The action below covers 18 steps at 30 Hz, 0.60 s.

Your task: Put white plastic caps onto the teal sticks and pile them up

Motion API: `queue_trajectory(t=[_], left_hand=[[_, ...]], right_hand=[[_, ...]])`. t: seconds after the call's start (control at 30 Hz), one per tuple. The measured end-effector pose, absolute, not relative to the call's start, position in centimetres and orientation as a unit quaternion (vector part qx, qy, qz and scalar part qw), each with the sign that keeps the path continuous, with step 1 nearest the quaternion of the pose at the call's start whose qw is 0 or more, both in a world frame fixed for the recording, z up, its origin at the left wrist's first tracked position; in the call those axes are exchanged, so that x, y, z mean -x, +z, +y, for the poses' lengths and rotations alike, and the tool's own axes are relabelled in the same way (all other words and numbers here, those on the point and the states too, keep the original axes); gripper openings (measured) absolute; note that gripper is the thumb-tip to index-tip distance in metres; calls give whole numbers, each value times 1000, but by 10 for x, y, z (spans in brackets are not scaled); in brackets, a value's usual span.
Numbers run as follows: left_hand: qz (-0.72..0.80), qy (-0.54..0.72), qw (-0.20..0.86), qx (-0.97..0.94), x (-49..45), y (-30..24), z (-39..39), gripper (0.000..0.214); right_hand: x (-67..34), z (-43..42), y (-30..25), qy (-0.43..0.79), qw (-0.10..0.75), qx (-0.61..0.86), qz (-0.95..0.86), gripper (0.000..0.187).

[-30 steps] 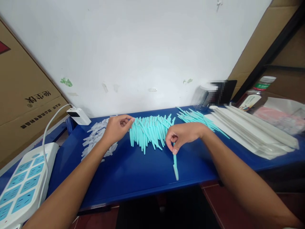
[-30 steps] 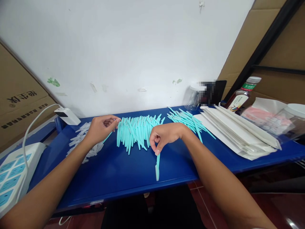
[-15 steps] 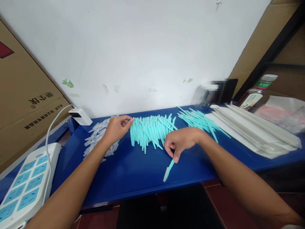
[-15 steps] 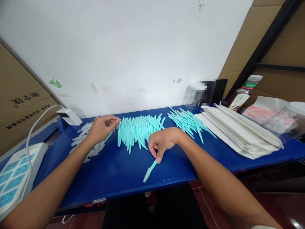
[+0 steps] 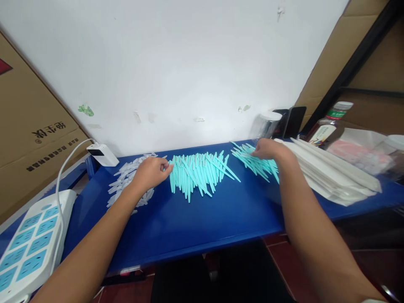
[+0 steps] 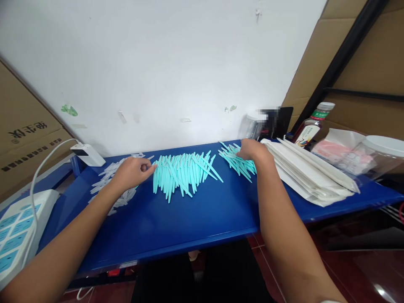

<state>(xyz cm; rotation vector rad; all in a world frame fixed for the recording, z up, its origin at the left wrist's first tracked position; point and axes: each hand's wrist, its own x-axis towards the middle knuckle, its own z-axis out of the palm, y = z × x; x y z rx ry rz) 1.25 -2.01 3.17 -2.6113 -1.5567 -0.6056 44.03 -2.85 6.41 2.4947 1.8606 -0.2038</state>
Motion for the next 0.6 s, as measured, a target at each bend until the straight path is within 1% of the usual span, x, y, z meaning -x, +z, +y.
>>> queue_trajectory(t=[0.1,0.13,0.2,0.27,0.33,0.47,0.6], left_hand=[[-508,-139,-3,850,-13,33,-22,50],[-505,-131,-15,853,-14,33,-24,51],[-492,-128,-37,860,-16,33,-27,51],[-474,-133,-54,869,-20,33,-31,49],[-458,-134,-71,876,-25,31,-34,48],[-445,-121,-93,882,-30,28,-36,48],[-464,-106,-65,877,-23,29,-30,47]], right_hand=[[-419,-31,63,-54,2,-783,619,41],[-408,-34,64,-76,2,-761,644,49],[-385,-41,66,-154,46,-699,696,65],[-364,-47,65,-192,93,-665,715,73],[-347,-52,60,-185,96,-646,734,74],[-328,-52,47,-123,68,-655,742,73],[-319,-50,37,-98,40,-685,721,76]])
